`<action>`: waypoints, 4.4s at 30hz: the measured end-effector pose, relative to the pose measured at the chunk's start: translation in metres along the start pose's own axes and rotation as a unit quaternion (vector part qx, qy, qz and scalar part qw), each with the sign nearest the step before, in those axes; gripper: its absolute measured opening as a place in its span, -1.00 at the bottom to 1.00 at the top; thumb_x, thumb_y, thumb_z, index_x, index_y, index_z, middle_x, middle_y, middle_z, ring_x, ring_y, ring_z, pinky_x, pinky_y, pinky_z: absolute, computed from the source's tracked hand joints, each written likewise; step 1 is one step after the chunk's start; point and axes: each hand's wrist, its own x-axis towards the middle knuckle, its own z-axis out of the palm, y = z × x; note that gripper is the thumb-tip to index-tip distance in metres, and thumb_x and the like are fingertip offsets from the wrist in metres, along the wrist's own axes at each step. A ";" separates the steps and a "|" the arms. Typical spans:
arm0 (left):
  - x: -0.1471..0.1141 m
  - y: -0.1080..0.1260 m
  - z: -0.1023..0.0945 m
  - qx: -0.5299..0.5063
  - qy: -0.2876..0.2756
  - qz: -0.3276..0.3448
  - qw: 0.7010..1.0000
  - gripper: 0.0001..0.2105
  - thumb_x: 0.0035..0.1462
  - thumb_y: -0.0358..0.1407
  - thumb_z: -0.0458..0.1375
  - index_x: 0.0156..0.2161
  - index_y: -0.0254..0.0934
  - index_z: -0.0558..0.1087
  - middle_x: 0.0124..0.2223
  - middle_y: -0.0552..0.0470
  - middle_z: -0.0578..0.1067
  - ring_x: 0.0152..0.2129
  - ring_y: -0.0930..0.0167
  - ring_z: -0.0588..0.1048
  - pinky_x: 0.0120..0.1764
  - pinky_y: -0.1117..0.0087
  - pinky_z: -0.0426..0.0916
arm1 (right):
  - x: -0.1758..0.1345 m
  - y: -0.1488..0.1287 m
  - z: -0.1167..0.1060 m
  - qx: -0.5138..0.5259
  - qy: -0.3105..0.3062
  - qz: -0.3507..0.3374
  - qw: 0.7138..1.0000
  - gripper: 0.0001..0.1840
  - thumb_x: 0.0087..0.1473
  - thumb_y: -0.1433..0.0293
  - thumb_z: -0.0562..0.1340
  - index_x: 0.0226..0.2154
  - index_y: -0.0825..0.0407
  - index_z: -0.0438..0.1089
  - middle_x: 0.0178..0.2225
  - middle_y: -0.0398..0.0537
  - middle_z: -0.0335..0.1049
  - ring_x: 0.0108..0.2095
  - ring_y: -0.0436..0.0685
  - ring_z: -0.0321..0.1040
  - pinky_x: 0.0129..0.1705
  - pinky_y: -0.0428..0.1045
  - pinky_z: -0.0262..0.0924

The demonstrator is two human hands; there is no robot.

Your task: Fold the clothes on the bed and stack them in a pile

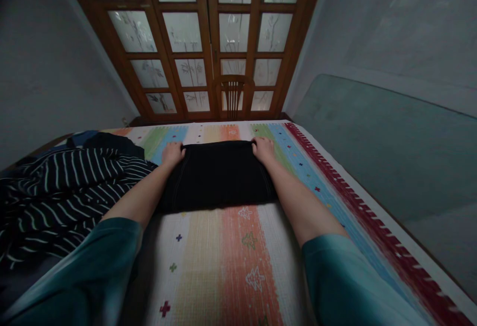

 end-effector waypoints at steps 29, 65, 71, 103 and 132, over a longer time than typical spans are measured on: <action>-0.080 0.049 -0.013 0.013 -0.100 -0.008 0.995 -0.24 0.22 0.11 -0.21 0.35 -0.39 0.02 0.38 -0.30 -0.01 0.32 0.03 -0.04 0.25 0.00 -0.08 | -0.049 -0.037 -0.014 -0.044 -0.159 0.040 0.986 -0.25 0.25 0.01 -0.07 0.31 0.14 0.03 0.34 0.23 -0.08 0.34 0.38 -0.18 0.29 0.27 -0.25; -0.185 -0.010 -0.030 -0.137 0.046 -0.172 0.974 -0.48 0.16 -0.08 0.00 0.13 -0.38 0.31 0.04 -0.27 0.47 0.00 0.11 0.44 0.00 0.18 0.32 | -0.094 0.001 -0.042 0.416 -0.240 0.304 0.822 -0.50 0.16 0.05 0.12 -0.10 0.09 0.46 -0.31 0.15 0.56 -0.28 0.24 0.52 -0.25 0.10 0.42; -0.186 -0.012 -0.027 -0.125 0.050 -0.158 0.978 -0.47 0.16 -0.07 0.01 0.12 -0.40 0.34 0.07 -0.29 0.45 0.02 0.10 0.42 0.00 0.18 0.32 | -0.093 -0.002 -0.040 0.459 -0.250 0.326 0.788 -0.58 0.11 0.20 0.20 -0.04 0.09 0.42 -0.23 0.14 0.56 -0.24 0.24 0.52 -0.21 0.11 0.44; -0.190 0.138 -0.003 -0.118 -0.049 0.366 0.922 -0.14 -0.05 0.15 0.19 0.29 -0.26 0.17 0.34 -0.20 0.14 0.28 0.10 0.08 0.28 0.06 -0.08 | -0.183 0.099 -0.061 0.498 0.211 0.383 0.749 -0.62 -0.28 0.43 0.37 -0.27 0.09 0.48 -0.34 -0.12 0.53 -0.25 0.14 0.47 -0.13 0.03 0.40; -0.179 0.102 0.012 -0.096 -0.001 0.195 0.976 -0.65 0.19 -0.18 0.00 0.00 -0.28 0.41 0.10 -0.20 0.41 0.06 0.17 0.36 0.10 0.15 0.23 | -0.206 0.114 -0.023 0.463 0.352 0.424 0.694 -0.58 -0.05 0.20 0.22 -0.14 0.05 0.25 -0.13 0.04 0.44 -0.06 0.20 0.43 -0.14 0.03 0.44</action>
